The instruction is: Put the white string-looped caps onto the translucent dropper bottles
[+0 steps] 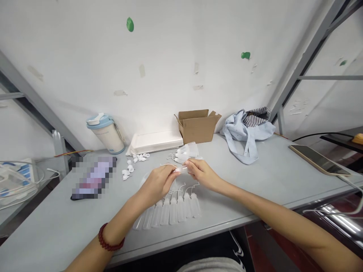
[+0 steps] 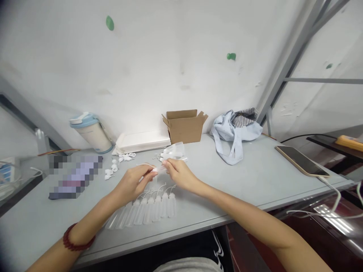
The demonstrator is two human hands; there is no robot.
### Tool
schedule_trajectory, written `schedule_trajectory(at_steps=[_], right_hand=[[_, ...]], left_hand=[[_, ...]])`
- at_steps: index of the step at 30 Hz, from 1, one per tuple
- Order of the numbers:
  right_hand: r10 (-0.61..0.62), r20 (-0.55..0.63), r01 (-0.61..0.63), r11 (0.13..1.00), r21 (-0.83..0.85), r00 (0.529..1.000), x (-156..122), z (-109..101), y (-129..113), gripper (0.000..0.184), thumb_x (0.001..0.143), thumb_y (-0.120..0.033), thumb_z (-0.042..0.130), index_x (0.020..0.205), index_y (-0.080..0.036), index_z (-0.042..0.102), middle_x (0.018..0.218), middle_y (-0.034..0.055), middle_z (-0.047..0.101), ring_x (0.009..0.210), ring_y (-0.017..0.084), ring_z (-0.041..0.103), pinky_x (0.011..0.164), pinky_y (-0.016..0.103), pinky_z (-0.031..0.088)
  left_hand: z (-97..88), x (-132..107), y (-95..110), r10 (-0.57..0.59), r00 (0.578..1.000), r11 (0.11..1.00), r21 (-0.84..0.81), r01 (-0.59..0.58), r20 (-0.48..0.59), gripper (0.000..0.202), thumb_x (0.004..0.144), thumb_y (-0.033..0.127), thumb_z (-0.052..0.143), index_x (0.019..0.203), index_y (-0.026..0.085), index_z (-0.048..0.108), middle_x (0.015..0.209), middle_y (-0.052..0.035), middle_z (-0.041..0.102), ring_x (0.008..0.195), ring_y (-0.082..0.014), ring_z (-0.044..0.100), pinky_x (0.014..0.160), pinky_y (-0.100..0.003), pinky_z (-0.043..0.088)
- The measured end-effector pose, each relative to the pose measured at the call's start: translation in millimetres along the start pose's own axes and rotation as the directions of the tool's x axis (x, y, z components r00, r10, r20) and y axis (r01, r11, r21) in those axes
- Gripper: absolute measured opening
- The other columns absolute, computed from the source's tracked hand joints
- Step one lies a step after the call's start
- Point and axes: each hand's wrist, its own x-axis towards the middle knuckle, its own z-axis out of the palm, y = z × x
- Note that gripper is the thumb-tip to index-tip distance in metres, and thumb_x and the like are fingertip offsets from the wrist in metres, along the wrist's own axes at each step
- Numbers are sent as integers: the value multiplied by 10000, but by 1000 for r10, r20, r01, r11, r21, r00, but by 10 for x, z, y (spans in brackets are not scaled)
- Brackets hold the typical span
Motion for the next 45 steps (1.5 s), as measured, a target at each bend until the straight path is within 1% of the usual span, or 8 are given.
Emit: schedule_trajectory(at_steps=[9,15,19,25,30,35,41,45], right_hand=[[-55,-15,54,997,-63,998,-32,18,-69,394,930,-478,343,662,-193,388,593,-36,359,530,93,333,510,239,282],[269,157,-303,916,264,950,6,-27,-161,387,904,-476,406,636,-212,313,522,-86,223,436,58,180,420,211,162],[380,226,-439,827,351,897,86,-110,-207,391,906,-438,435,634,-213,267,526,-93,222,423,39,128,418,207,83],[254,173,-297,908,296,952,254,-161,-196,411,910,-474,430,623,-201,318,543,-84,234,428,42,178,416,209,140],[50,157,-45,998,-37,986,262,-147,-106,336,900,-466,471,749,-167,501,664,-13,487,555,90,400,523,232,316],[-108,245,171,953,-251,963,285,-171,-117,290,932,-375,414,856,-150,580,768,35,570,678,136,478,643,276,367],[225,300,-187,971,-149,927,478,-124,-291,372,888,-390,481,588,-171,459,548,-42,333,513,89,295,484,243,229],[342,594,-506,853,128,728,595,-134,-269,362,849,-446,543,628,-162,502,512,-85,221,451,59,147,429,233,101]], left_hand=[[-29,44,73,-171,973,969,-152,195,157,390,964,336,316,657,178,499,598,9,558,540,-121,531,569,-238,422],[82,0,-30,160,986,976,157,-152,-38,319,967,254,339,696,180,489,669,-23,580,562,-134,511,536,-250,367],[48,89,-76,158,986,966,216,-144,-48,295,967,304,362,762,172,528,695,-33,595,599,-150,528,546,-257,365],[-181,320,-16,-179,960,976,-86,201,214,431,975,363,285,679,169,531,663,3,575,579,-121,520,600,-245,406],[-210,304,-90,-283,925,917,-212,338,253,428,945,428,336,646,175,510,596,19,521,576,-127,511,586,-244,404],[-184,244,-141,-314,912,869,-307,388,265,411,921,421,382,600,184,475,559,26,499,562,-125,500,548,-232,396],[-185,120,-194,-124,991,992,3,124,48,359,949,291,369,618,186,462,558,21,513,504,-111,459,500,-235,346],[-220,-16,-162,227,969,897,410,-166,-103,300,969,199,352,698,182,480,582,9,498,513,-130,421,488,-261,302]])
